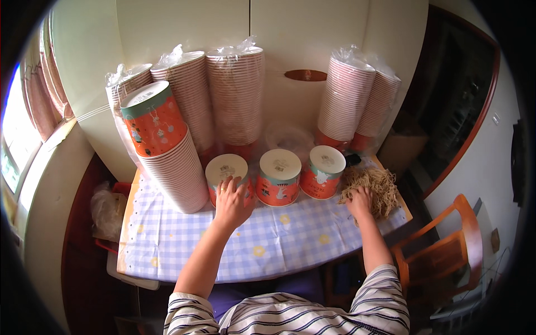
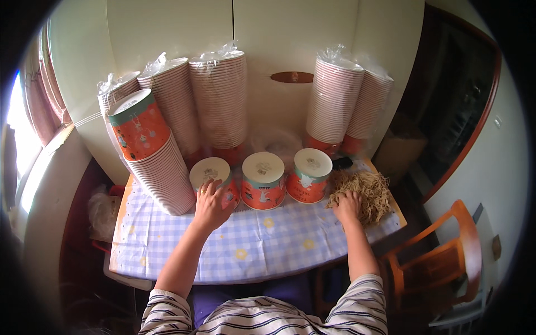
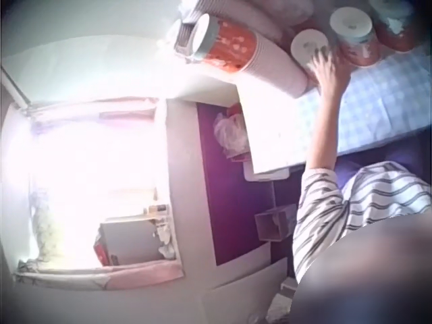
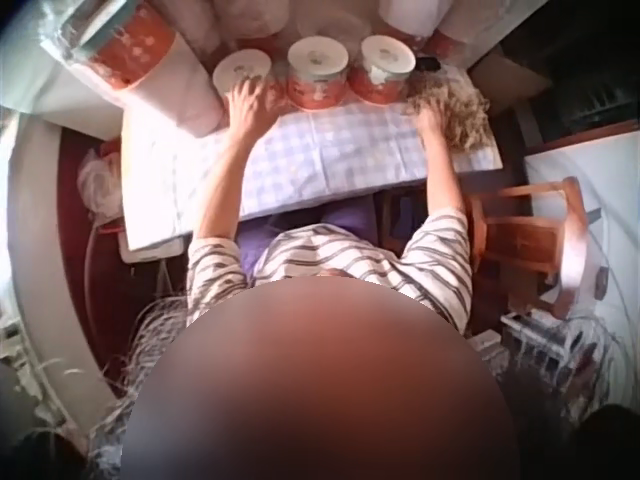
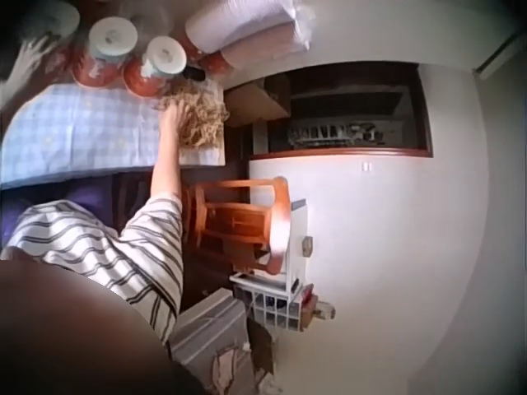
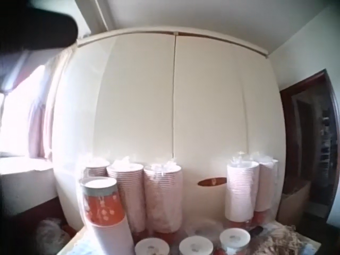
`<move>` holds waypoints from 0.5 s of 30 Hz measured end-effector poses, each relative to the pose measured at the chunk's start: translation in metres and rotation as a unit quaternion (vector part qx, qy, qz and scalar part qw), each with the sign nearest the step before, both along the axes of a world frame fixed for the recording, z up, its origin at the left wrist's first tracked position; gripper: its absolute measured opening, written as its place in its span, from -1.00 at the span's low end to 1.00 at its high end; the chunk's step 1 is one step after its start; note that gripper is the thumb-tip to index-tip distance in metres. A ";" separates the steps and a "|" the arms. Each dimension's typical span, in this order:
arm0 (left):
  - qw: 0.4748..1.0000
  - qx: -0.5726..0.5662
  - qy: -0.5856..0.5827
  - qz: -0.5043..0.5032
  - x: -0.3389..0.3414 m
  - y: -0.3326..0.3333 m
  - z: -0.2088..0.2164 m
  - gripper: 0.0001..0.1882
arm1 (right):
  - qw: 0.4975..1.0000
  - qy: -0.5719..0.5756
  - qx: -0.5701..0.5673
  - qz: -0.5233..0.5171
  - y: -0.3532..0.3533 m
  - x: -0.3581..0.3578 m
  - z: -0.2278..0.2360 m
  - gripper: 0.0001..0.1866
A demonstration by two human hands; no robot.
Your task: Packaging stacks of paper cups into plastic bags and organizing them on a table.
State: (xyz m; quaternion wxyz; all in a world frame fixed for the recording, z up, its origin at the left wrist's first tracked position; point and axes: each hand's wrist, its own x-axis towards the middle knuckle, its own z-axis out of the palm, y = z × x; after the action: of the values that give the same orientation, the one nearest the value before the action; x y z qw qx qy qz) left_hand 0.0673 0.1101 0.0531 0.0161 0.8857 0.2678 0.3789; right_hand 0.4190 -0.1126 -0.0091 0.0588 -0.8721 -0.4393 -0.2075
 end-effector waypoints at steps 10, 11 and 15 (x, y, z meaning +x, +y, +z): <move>0.999 -0.026 -0.041 0.011 -0.022 -0.007 -0.007 -0.53 | 0.938 0.042 0.291 0.183 0.061 -0.026 0.068 -0.61; 0.998 -0.023 -0.049 0.019 -0.023 -0.009 -0.009 -0.50 | 0.946 0.058 0.252 0.193 0.064 -0.019 0.061 -0.70; 0.996 -0.031 -0.081 0.038 -0.041 -0.010 -0.020 -0.49 | 0.947 0.094 0.235 0.197 0.079 -0.028 0.053 -0.86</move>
State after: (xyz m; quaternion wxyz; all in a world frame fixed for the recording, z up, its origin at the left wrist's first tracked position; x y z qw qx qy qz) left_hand 0.0261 0.1004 0.0333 0.0505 0.8404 0.3107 0.4412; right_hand 0.3908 -0.0336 0.0439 0.3426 -0.7451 -0.5339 -0.2059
